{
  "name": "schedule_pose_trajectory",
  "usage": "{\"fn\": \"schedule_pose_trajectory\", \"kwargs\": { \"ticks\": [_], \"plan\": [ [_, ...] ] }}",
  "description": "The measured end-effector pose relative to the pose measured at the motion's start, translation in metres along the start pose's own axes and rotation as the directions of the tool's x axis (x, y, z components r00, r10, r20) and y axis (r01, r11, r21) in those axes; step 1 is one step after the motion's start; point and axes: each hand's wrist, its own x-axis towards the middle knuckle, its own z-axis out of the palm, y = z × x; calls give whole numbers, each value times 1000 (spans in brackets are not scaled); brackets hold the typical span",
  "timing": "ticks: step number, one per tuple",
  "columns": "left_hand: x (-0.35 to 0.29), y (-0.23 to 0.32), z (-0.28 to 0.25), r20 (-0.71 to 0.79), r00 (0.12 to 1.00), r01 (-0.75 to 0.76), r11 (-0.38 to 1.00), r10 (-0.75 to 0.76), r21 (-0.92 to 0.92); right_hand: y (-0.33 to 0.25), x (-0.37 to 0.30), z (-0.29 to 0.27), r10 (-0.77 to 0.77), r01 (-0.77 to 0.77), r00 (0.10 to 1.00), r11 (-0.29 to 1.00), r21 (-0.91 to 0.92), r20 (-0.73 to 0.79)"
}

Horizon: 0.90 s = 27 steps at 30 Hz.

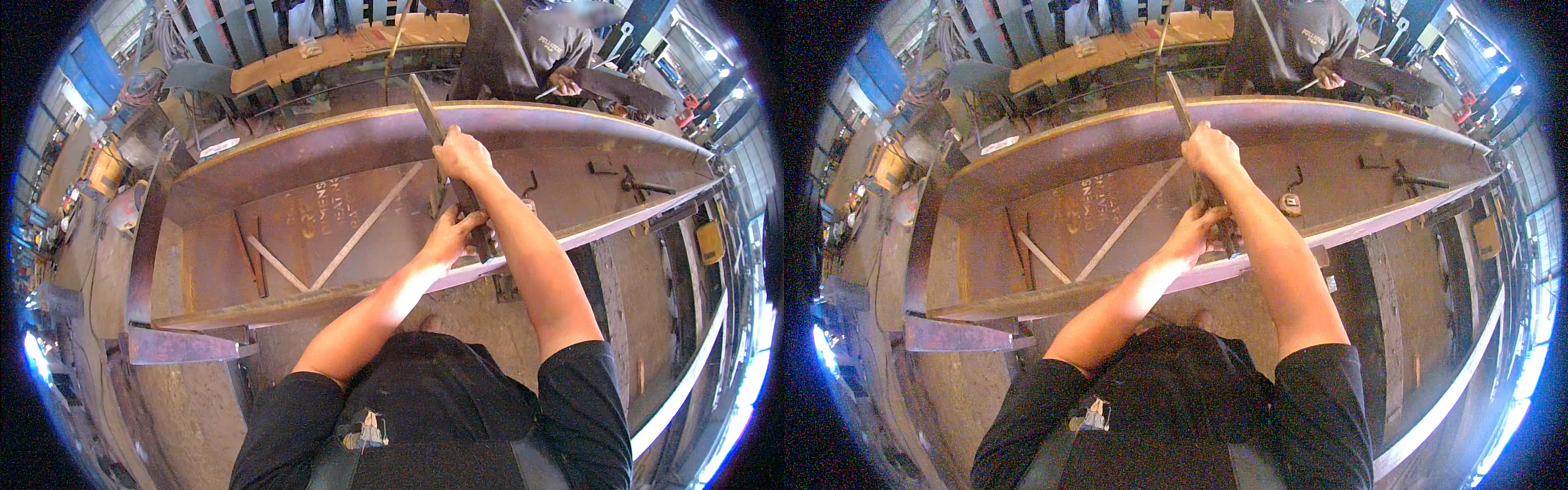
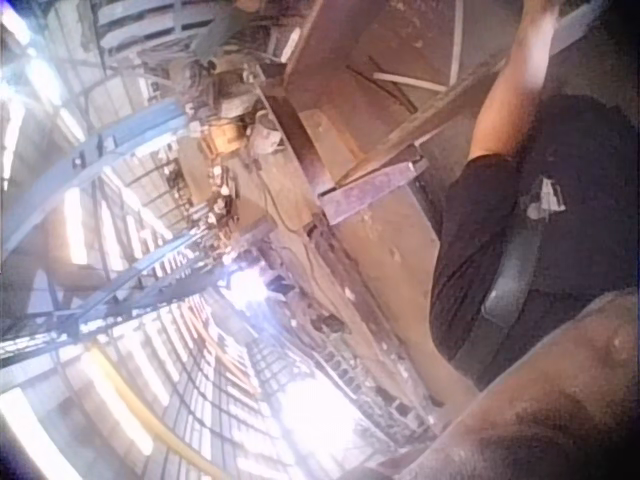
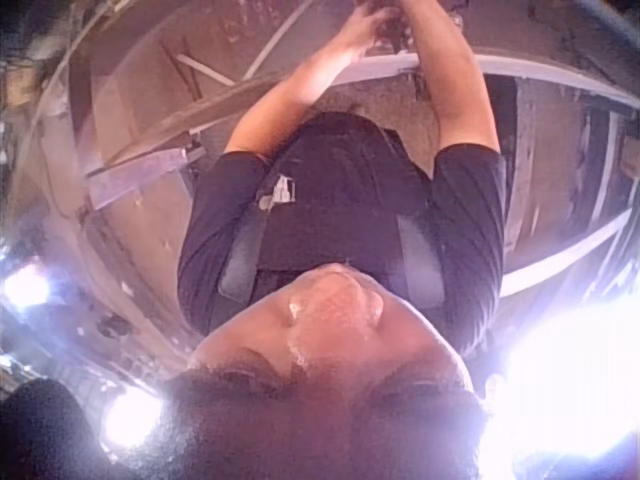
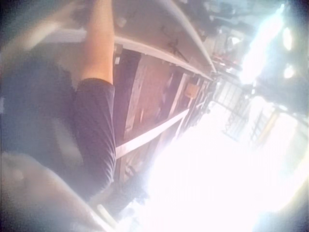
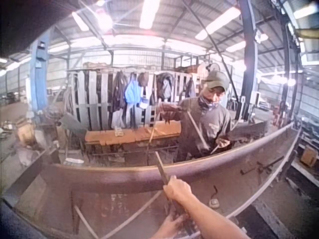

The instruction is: The person positions metal plates and brackets onto a large curved metal structure, then uses a hammer to tap them into alignment. They measure sections with a tape measure and continue hammering to secure the components.

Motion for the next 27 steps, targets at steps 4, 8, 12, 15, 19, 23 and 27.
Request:
{"fn": "schedule_pose_trajectory", "kwargs": {
  "ticks": [4, 8, 12, 15, 19, 23, 27],
  "plan": [
    [-3, 4, 5, 20, 1000, 7, 1000, -6, -18, 8, 5, 5, -14, 13, 999, 1000, -19, -53],
    [-4, 5, 4, 10, 1000, 21, 1000, -21, 13, 2, 3, 3, 6, -7, 999, 999, -37, -35],
    [-3, 5, 1, 23, 999, 24, 1000, -24, 6, -3, 0, 1, 12, -13, 999, 1000, -25, -35],
    [-4, 8, 3, 55, 998, 36, 999, -36, 2, -1, 0, -3, 22, -23, 1000, 999, -38, -6],
    [-7, 9, 2, 16, 999, 37, 999, -37, -17, -7, -5, -3, -17, 17, 1000, 997, -75, 2],
    [-1, 8, -1, 65, 995, 65, 996, -69, 65, 0, 0, -1, 26, -27, 1000, 999, -33, -16],
    [0, 6, 2, 44, 998, 54, 998, -55, 34, 4, -5, 0, -38, 36, 996, 999, -26, -77]
  ]
}}
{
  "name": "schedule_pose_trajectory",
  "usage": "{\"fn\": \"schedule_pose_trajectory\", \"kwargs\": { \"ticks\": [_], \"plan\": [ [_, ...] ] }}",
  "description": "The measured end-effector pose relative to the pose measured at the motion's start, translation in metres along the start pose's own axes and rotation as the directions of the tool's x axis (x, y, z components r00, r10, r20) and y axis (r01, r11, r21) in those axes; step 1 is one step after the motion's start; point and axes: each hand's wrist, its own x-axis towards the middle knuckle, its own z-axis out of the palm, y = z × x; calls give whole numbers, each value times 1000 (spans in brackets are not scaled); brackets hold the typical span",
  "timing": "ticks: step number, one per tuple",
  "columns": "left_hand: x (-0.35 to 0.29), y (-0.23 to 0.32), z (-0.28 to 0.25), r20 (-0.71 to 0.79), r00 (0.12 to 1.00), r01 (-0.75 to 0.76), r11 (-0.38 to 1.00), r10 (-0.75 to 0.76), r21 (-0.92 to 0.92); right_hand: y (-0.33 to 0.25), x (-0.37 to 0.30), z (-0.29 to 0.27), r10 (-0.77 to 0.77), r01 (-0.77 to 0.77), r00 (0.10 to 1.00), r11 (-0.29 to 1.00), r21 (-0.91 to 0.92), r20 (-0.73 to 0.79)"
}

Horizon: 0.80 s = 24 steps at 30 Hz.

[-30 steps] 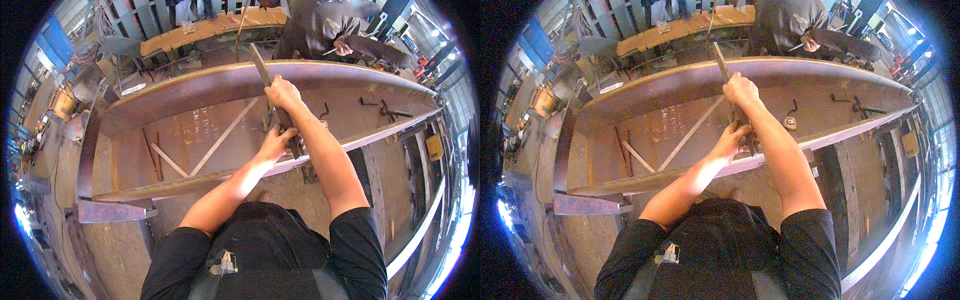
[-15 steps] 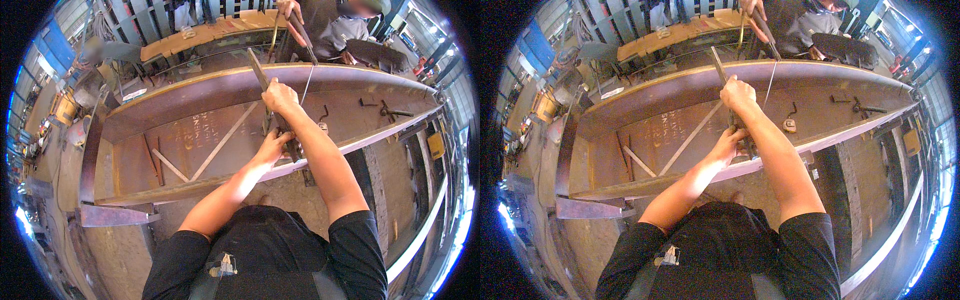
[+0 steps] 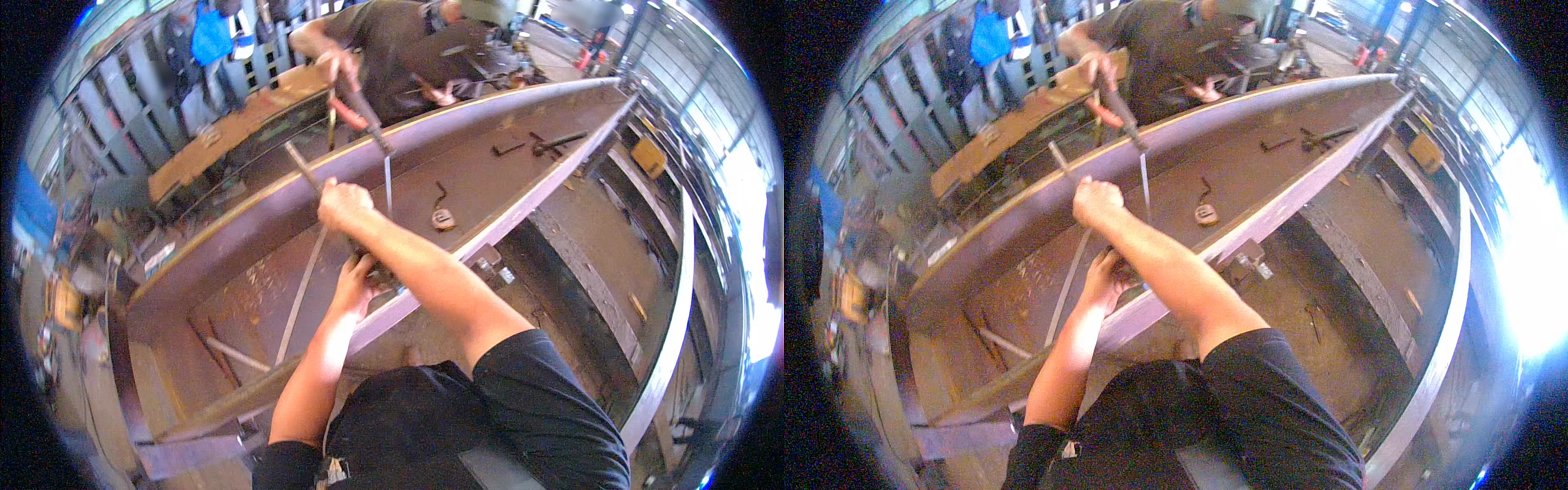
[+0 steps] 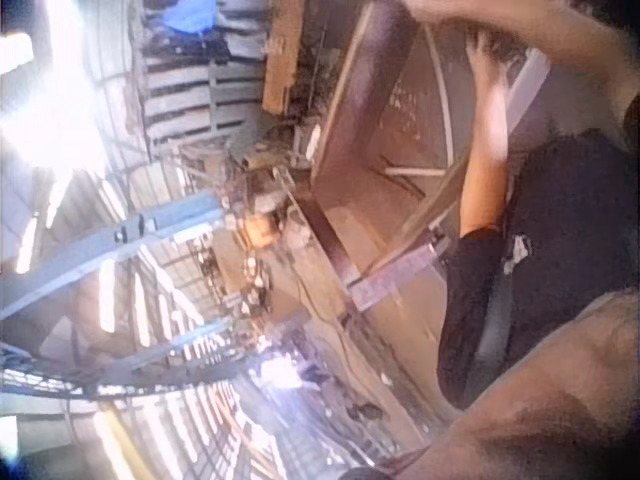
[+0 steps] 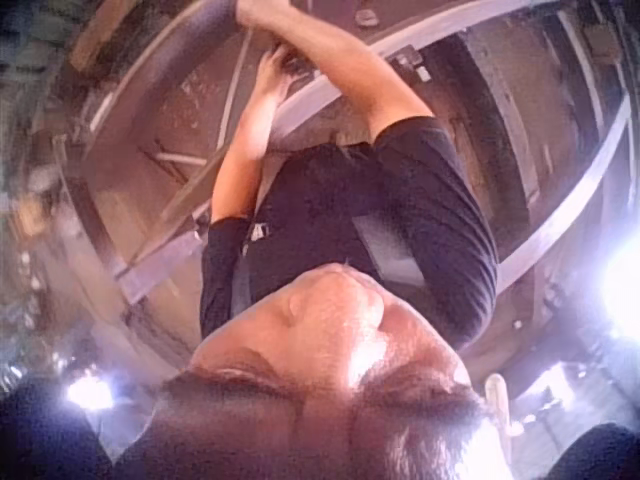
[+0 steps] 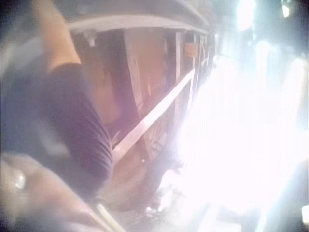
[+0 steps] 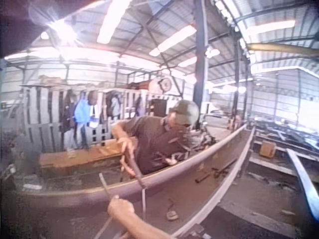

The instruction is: The person positions metal plates and brackets onto a large curved metal structure, then uses a hammer to tap them into alignment. They measure sections with a tape measure and continue hammering to secure the components.

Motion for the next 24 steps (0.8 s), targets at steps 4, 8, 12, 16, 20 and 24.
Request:
{"fn": "schedule_pose_trajectory", "kwargs": {
  "ticks": [4, 8, 12, 16, 20, 24],
  "plan": [
    [3, 0, -7, -9, 1000, 17, 1000, -17, -4, -2, -2, -3, -12, 10, 999, 998, 61, 33],
    [0, -2, -5, -29, 1000, 7, 1000, -7, -21, 3, 0, 10, -15, 17, 999, 999, 32, -51],
    [1, -2, -15, 1, 1000, 2, 1000, -2, 19, -2, -3, 0, -18, 19, 1000, 997, 80, -16],
    [-1, -1, -13, 19, 999, -36, 999, 35, 22, -4, -7, -1, -20, 21, 1000, 996, 81, -12],
    [0, 1, -12, 33, 999, -37, 998, 36, 46, -2, -3, 2, -44, 44, 999, 996, 72, -5],
    [-7, -3, -14, -12, 1000, 11, 999, -12, -53, -3, 3, 7, -86, 86, 996, 996, 31, -7]
  ]
}}
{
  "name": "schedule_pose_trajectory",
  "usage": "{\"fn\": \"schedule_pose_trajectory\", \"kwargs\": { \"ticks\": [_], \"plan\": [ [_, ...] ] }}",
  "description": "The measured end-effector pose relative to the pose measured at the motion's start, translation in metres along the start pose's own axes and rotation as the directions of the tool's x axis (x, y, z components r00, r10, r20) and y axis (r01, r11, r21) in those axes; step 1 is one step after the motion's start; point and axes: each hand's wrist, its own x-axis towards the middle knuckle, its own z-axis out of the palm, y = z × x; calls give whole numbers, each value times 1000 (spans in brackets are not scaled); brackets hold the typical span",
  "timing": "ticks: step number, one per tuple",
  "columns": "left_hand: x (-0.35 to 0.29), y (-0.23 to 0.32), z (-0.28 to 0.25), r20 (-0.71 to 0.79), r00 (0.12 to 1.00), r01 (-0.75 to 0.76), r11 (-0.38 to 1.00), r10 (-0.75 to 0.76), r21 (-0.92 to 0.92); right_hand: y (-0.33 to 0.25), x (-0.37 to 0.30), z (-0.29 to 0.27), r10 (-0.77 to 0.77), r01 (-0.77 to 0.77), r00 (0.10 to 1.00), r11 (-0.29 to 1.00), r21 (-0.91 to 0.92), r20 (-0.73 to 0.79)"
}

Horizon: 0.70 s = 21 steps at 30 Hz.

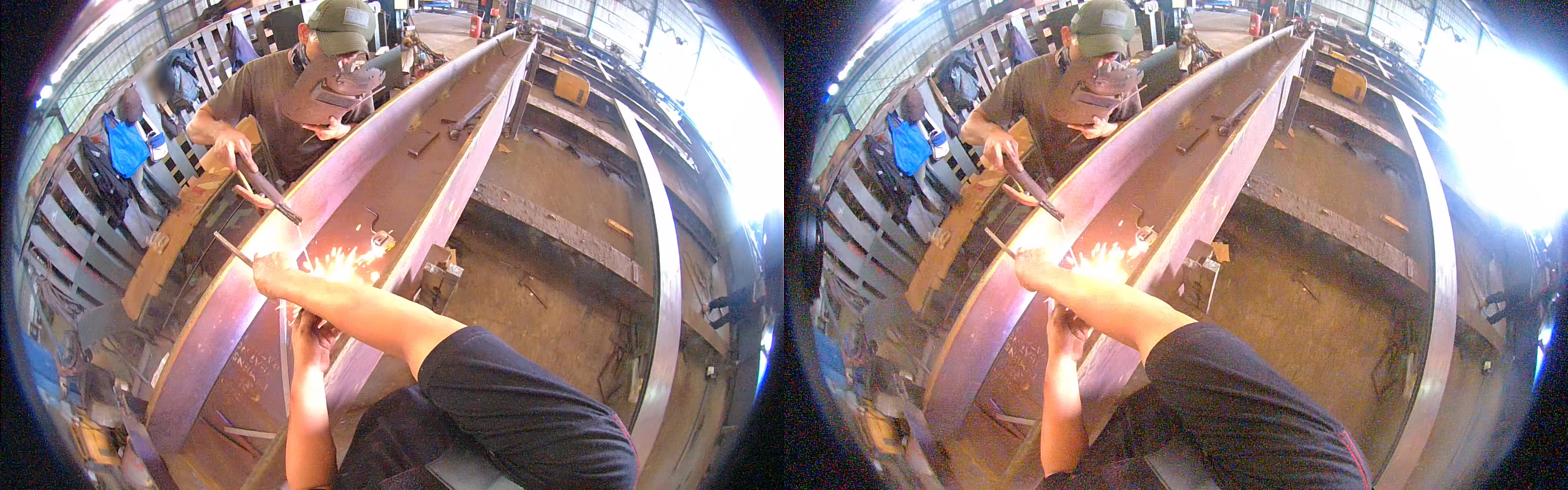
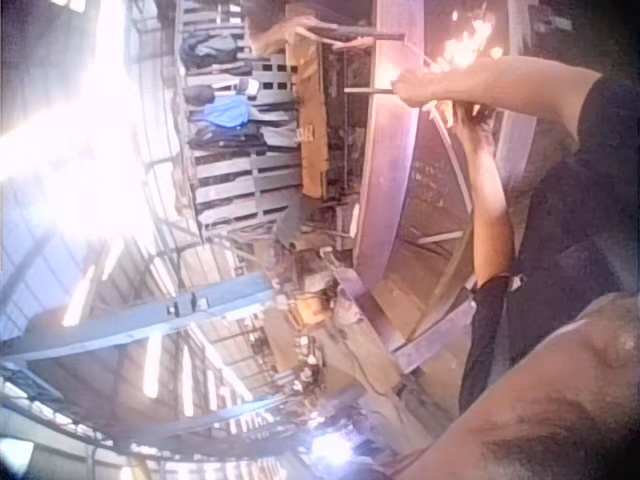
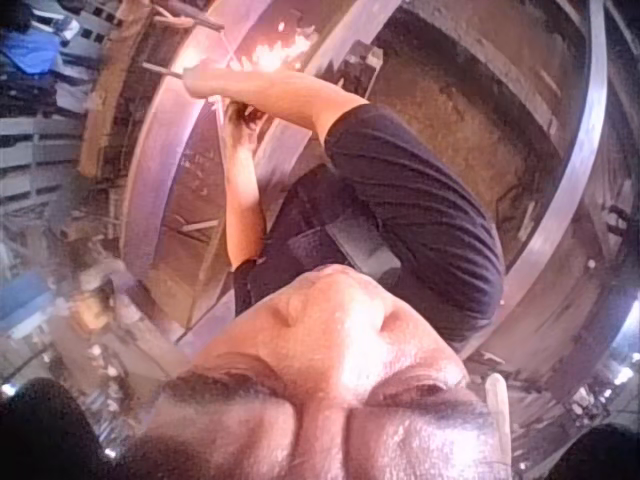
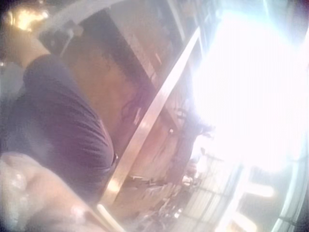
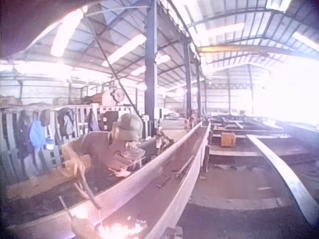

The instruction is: The person positions metal plates and brackets onto a large curved metal structure, then uses a hammer to tap them into alignment. They measure sections with a tape measure and continue hammering to secure the components.

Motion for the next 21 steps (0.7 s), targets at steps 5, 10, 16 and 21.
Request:
{"fn": "schedule_pose_trajectory", "kwargs": {
  "ticks": [5, 10, 16, 21],
  "plan": [
    [-6, 4, -1, 85, 994, 77, 984, -63, -161, -1, -13, -15, 74, -82, 996, 983, 166, 51],
    [-7, 15, 23, 36, 999, -40, 998, 38, 54, -2, -12, -17, 118, -123, 992, 979, 162, 43],
    [-5, 14, 26, 13, 999, -32, 995, 31, 96, 1, -9, -11, 129, -132, 991, 978, 163, 24],
    [7, 4, 4, 92, 996, -22, 998, 16, 62, 4, -11, -8, 128, -125, 991, 988, 87, -30]
  ]
}}
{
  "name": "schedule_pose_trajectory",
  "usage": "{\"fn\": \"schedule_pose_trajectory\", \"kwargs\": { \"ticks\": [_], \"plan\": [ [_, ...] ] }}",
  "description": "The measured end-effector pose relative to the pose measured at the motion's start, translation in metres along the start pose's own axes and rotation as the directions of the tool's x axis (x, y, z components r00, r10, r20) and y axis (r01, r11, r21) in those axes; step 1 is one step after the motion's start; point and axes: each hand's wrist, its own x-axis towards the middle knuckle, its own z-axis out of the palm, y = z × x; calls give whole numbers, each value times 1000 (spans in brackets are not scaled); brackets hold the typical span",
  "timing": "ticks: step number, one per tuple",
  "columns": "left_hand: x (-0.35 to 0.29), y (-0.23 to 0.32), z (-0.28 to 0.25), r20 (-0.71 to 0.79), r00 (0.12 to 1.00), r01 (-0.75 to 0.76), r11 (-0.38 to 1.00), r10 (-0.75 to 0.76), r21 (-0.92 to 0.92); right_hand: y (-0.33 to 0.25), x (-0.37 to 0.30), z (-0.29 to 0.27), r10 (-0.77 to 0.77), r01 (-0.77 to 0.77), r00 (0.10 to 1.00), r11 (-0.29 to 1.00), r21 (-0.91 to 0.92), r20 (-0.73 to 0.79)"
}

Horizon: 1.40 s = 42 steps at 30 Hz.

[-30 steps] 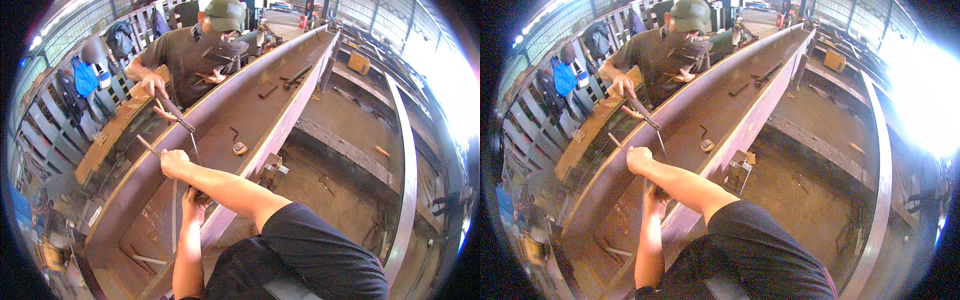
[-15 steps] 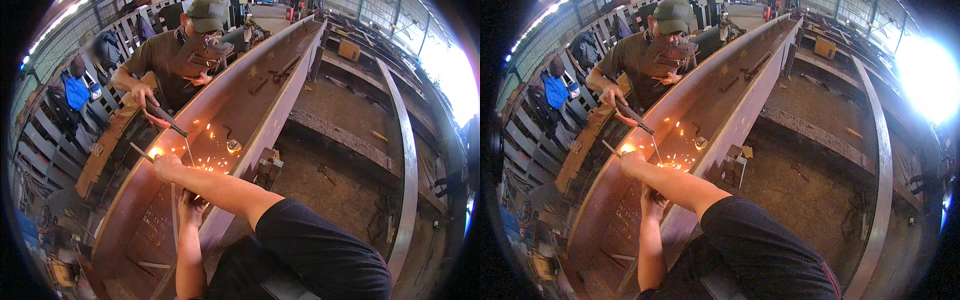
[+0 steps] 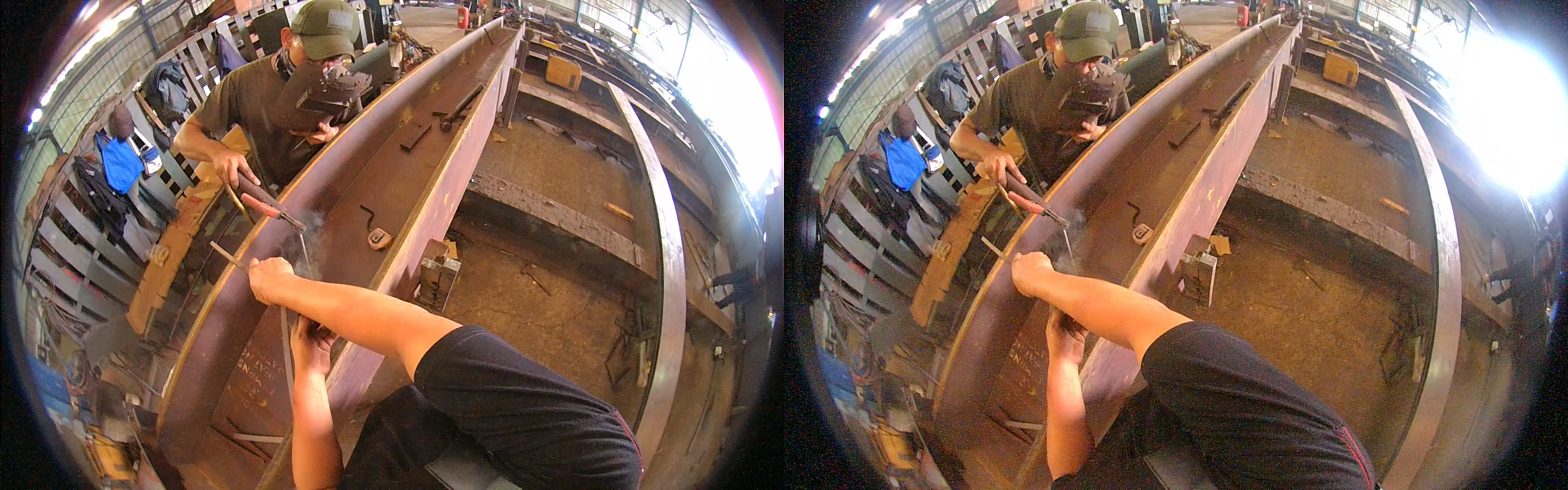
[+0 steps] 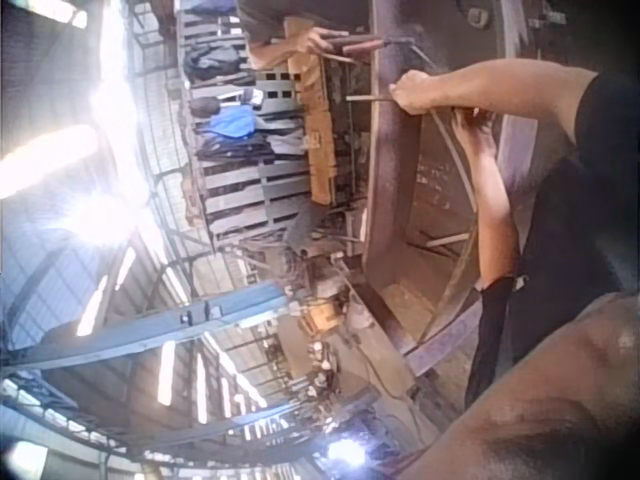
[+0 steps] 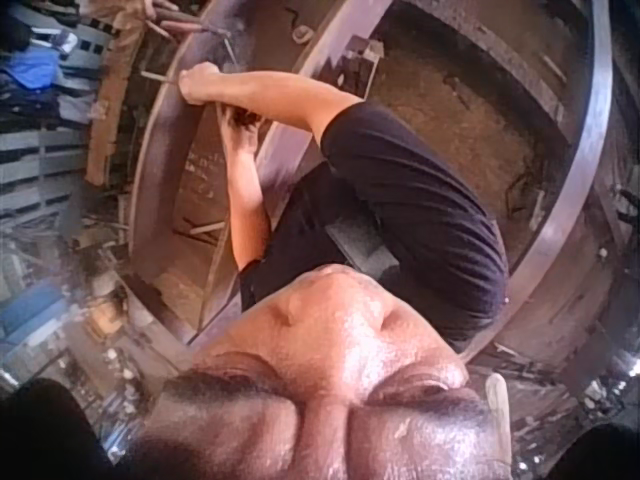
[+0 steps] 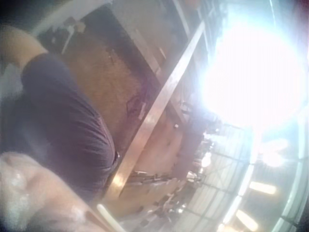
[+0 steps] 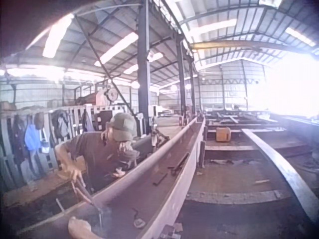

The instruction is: The person positions metal plates and brackets onto a large curved metal structure, then uses a hammer to tap them into alignment. They measure sections with a tape measure and continue hammering to secure the components.

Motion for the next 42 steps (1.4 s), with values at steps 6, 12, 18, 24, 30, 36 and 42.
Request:
{"fn": "schedule_pose_trajectory", "kwargs": {
  "ticks": [6, 12, 18, 24, 30, 36, 42],
  "plan": [
    [-5, 0, 5, -183, 983, 24, 996, -7, 89, -1, 3, 12, -12, 11, 998, 1000, 17, 59],
    [-2, 2, 7, -232, 973, 30, 998, -16, 57, 2, -3, -8, -8, -7, 985, 996, 90, 170],
    [-5, 4, 4, -278, 961, 37, 994, -7, 100, -1, 16, 26, -21, 21, 999, 1000, -4, 26],
    [-5, 11, 18, -202, 979, 25, 998, -12, 62, -6, 18, 17, -35, 36, 999, 999, -35, 37],
    [1, 7, -1, -165, 986, 17, 998, -8, 53, -5, 9, 3, -118, 115, 990, 993, 40, 81],
    [-9, 17, 16, -81, 996, -37, 999, 38, 19, -10, 2, -9, -53, 45, 991, 997, 66, 123],
    [-10, 18, 19, -123, 992, -15, 999, 20, 41, -6, 12, 10, -61, 58, 998, 995, 85, 34]
  ]
}}
